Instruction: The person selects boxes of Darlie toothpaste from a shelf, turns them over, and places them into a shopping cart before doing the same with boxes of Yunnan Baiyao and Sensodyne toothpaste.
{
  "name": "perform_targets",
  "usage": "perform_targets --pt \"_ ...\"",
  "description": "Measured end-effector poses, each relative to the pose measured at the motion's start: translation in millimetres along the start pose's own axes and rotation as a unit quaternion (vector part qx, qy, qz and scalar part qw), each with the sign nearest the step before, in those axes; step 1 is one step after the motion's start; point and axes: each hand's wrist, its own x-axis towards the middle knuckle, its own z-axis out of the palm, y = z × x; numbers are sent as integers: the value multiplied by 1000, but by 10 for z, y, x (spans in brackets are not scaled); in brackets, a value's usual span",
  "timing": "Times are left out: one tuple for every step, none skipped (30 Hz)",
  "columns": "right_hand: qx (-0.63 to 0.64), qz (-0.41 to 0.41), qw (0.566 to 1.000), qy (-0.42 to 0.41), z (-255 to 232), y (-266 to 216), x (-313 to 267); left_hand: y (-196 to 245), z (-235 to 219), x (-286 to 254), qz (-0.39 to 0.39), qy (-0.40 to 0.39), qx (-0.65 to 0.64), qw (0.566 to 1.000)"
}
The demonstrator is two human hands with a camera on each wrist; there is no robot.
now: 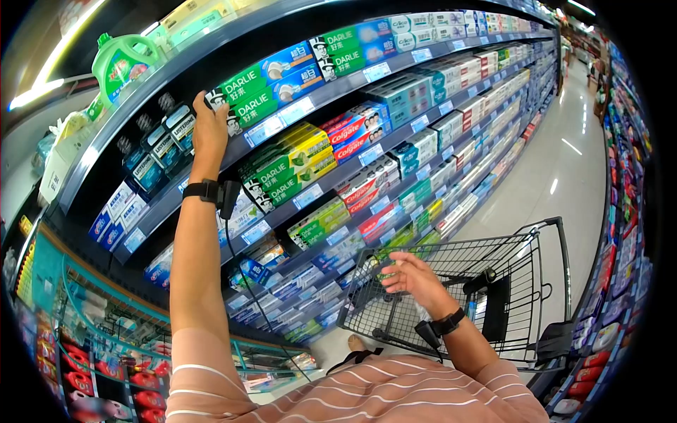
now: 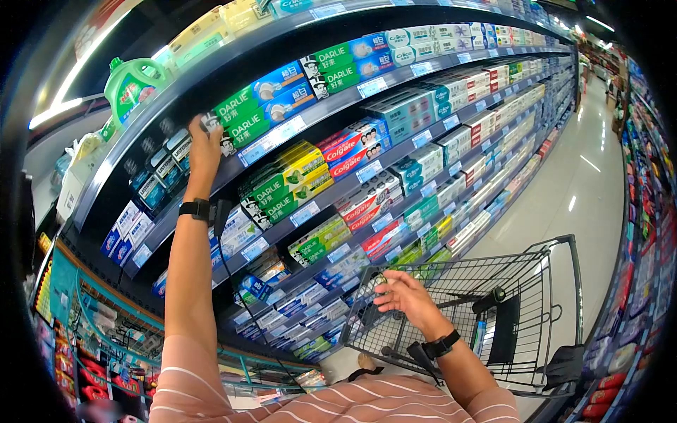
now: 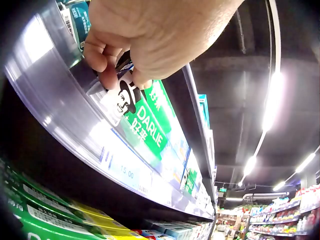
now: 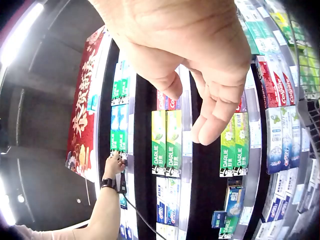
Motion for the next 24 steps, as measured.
perform_targets --pt "1 0 1000 -1 2 5 -1 4 -4 3 -3 0 -1 1000" --pt "1 0 1000 -2 4 9 -2 10 -7 9 -5 -1 -1 1000" --pt "2 0 1000 -4 -19 6 -10 14 1 1 -9 0 -5 1000" --pt "6 -2 1000 -8 -7 13 24 16 -16 43 -8 3 -6 1000" --pt "11 -3 1000 -10 4 31 28 17 -28 65 -9 3 -8 1000" --pt "12 -3 1000 -9 2 46 10 -12 -17 76 -17 -7 -22 1000" --pt "11 -2 1000 -7 -19 44 -13 -50 5 77 -27 -15 -38 999" --pt "10 -2 1000 -5 -35 46 -35 -85 25 78 -37 -24 -53 998" --pt "7 2 1000 -4 -44 51 -52 -121 48 83 -29 -18 -70 997" --pt "4 6 1000 -2 -52 55 -66 -160 70 87 -20 -12 -87 996" --pt "1 10 1000 -2 -59 53 -72 -199 88 96 -12 -5 -103 995" --pt "-1 11 1000 -2 -67 58 -71 -281 126 130 -8 0 -109 994" --pt "-1 12 1000 -1 -76 74 -71 -351 163 165 -5 4 -114 993" --pt "-2 13 1000 -1 -85 75 -68 -418 203 196 -1 9 -120 993" --pt "-5 14 1000 1 -83 68 -67 -339 147 173 -6 -8 -152 988" --pt "-7 15 1000 3 -76 63 -71 -179 23 116 -11 -25 -184 983" --pt "-9 16 1000 5 -69 58 -77 -56 -90 77 -16 -42 -216 975" --pt "-10 16 1000 5 -61 51 -81 0 -172 69 -43 -65 -237 968" --pt "-10 16 1000 4 -50 41 -84 50 -245 60 -70 -89 -257 960" --pt "-11 16 1000 4 -38 31 -83 75 -275 49 -97 -113 -277 949" --pt "-10 13 1000 4 -23 20 -77 82 -242 23 -99 -86 -347 929" --pt "-8 11 1000 4 -5 6 -67 96 -188 -13 -100 -58 -415 902" --pt "-6 9 1000 5 6 -15 -59 106 -156 -39 -101 -31 -481 870" --pt "-13 -4 1000 2 13 -38 -52 98 -178 -64 -95 -14 -514 853"
